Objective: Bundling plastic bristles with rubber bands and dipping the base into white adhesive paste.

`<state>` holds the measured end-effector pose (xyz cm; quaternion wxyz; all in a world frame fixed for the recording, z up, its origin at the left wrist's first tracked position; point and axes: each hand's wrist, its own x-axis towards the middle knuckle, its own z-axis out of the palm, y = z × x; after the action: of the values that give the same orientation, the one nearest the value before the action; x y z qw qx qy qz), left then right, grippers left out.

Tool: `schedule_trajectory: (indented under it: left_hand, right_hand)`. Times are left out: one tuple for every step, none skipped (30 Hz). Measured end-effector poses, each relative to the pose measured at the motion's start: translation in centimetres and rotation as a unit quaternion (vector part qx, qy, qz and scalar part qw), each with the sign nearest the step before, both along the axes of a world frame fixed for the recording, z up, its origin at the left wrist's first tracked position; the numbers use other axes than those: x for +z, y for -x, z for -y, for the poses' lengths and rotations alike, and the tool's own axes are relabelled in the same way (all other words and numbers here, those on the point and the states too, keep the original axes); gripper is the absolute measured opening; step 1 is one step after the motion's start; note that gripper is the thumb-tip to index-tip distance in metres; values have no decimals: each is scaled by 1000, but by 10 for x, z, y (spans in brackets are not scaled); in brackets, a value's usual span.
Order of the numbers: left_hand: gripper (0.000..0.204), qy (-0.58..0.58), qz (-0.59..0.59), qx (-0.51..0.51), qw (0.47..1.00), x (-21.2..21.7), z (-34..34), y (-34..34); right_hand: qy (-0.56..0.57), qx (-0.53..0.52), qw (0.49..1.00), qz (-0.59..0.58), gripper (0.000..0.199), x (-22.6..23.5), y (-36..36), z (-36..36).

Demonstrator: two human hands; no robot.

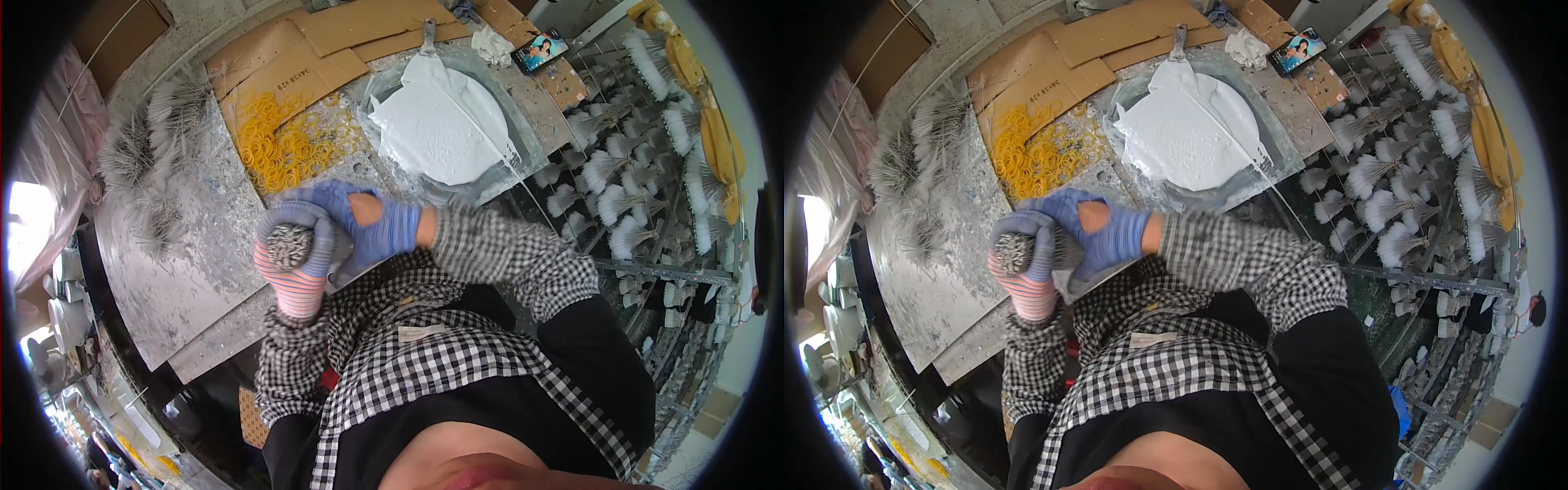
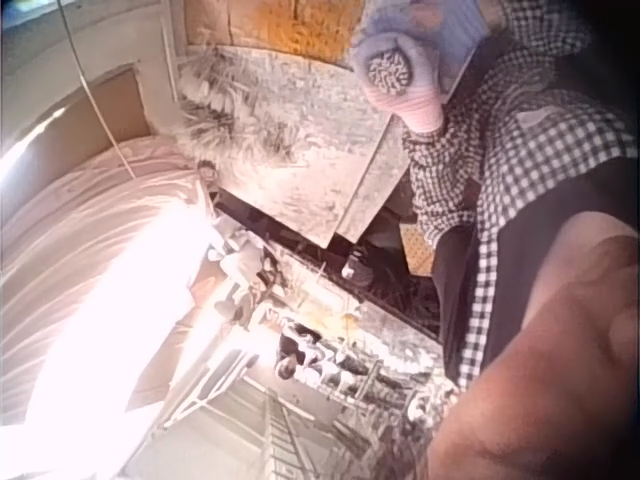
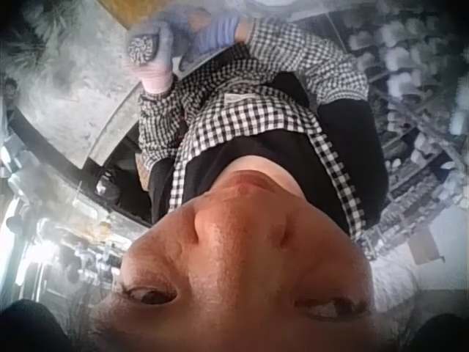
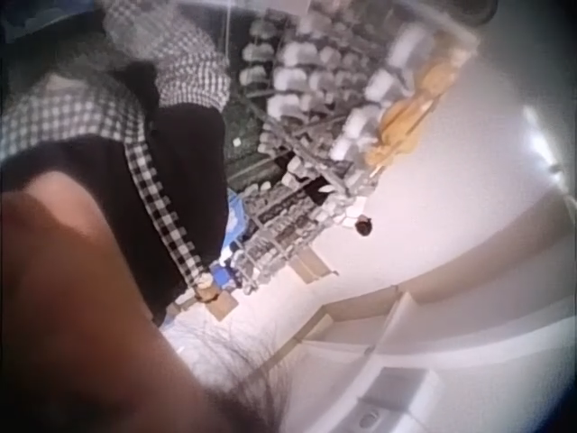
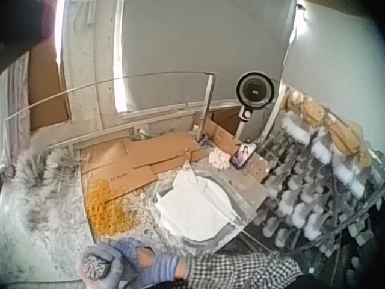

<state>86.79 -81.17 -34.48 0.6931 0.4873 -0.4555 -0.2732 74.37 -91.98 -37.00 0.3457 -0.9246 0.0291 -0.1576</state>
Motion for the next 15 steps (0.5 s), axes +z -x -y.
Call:
schedule_trajectory:
  left_hand:
    - [32, 40, -19, -8, 999, -11, 1, 6]
    - [32, 41, -18, -5, 999, -34, 5, 7]
    - [31, 8, 36, 21, 999, -63, 9, 5]
    - [30, -25, 87, 40, 995, -69, 15, 8]
    - [32, -51, 39, 1, 998, -73, 16, 6]
    - [32, -52, 39, 1, 998, -77, 11, 6]
    - [31, -25, 48, -5, 999, -62, 7, 12]
    - [30, 11, 63, -11, 998, -47, 11, 18]
    - [31, 48, 31, -30, 998, -41, 13, 25]
    - [31, 43, 31, -25, 998, -51, 10, 24]
    - [32, -8, 5, -39, 999, -68, 14, 18]
    - [33, -58, -22, -52, 997, -82, 12, 10]
    - [33, -121, -59, -64, 989, -83, 12, 4]
    - [26, -148, -83, -86, 982, -71, 14, -2]
    - [21, -112, 4, -63, 992, -67, 6, -1]
  right_hand:
    - [10, -83, 994, 64, 99, -25, -6, -14]
    - [22, -162, 978, 127, 93, -46, -11, -18]
    - [19, -157, 979, 128, 93, -68, -11, -18]
    - [39, -182, 979, 84, 89, -76, -7, -15]
    - [59, -207, 976, 41, 86, -85, -3, -13]
    - [58, -207, 976, 40, 86, -93, 1, -16]
    - [17, -217, 975, 50, 87, -87, 6, -24]
    - [-17, -227, 972, 68, 88, -80, 10, -21]
    - [31, -225, 970, 90, 95, -127, 12, -18]
    - [26, -220, 971, 89, 95, -126, 13, -24]
    - [35, -235, 970, 41, 101, -117, 14, -24]
    - [44, -249, 967, -7, 107, -110, 12, -25]
    - [47, -208, 975, -66, 121, -100, 9, -22]
    - [44, -211, 974, -68, 121, -84, 11, -26]
    - [32, -194, 979, -46, 125, -66, 15, -31]
